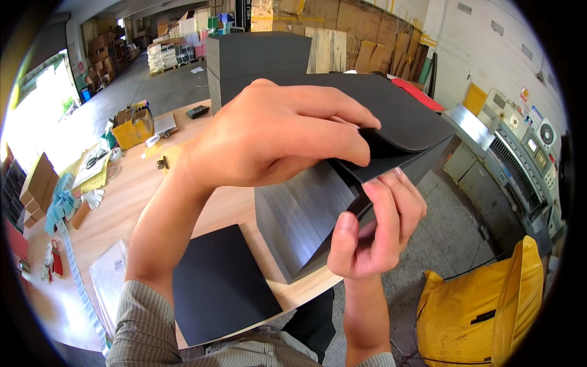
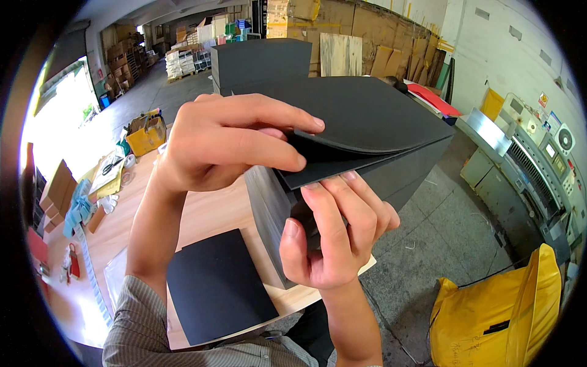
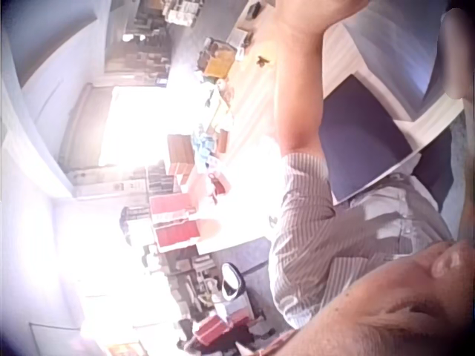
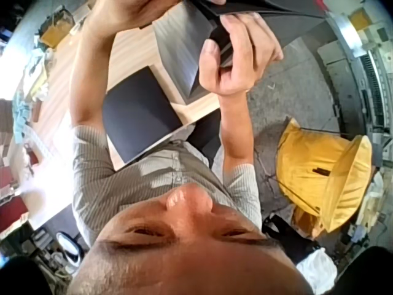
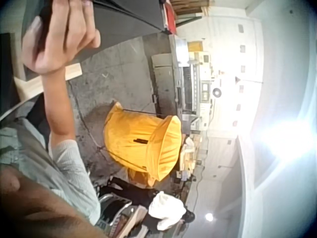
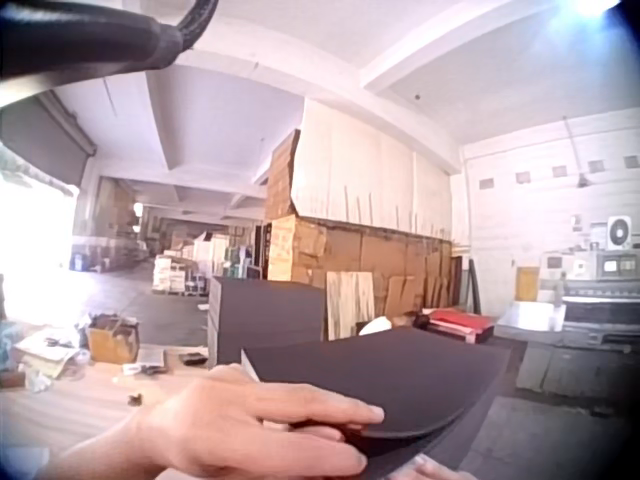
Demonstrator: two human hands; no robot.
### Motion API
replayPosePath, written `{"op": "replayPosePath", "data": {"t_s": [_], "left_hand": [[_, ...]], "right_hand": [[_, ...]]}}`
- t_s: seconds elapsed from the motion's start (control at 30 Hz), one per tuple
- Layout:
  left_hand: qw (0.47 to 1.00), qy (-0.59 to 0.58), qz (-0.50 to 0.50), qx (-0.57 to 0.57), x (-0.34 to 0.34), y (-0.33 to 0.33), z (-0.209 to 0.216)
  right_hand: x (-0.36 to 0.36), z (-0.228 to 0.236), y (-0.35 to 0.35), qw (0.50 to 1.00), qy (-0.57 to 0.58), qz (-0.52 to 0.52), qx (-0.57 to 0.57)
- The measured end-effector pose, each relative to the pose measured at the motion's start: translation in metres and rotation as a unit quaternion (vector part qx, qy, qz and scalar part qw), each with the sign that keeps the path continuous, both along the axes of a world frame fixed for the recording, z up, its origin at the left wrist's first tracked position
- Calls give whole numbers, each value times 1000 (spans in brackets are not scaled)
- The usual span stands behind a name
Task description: The person repeatedly picks up small stacks of black rectangular sheets from a table and places them onto a larger pile. The person handles the sheets by hand, aligning them before stacking. The task is performed in a workshop environment with other workers visible in the background.
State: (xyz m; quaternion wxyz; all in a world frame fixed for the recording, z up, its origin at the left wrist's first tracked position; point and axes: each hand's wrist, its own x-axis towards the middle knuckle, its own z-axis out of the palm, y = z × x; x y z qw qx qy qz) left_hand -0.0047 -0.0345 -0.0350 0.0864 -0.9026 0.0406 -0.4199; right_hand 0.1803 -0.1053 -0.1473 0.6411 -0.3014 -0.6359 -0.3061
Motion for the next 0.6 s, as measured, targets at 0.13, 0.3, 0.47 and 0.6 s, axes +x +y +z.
{"op": "replayPosePath", "data": {"t_s": [0.13, 0.3, 0.47, 0.6], "left_hand": [[993, 31, -69, -89, -4, 1, 8], [978, 76, -101, -164, -2, 6, 20], [972, 81, -98, -196, -3, 8, 24], [955, 78, -104, -268, -3, 7, 23]], "right_hand": [[-3, 1, 0, 1000, 5, 9, 3], [-2, 3, -2, 1000, 3, 3, 2], [-2, 5, -3, 1000, -3, 4, -1], [-2, 6, -4, 1000, -4, 4, -1]]}}
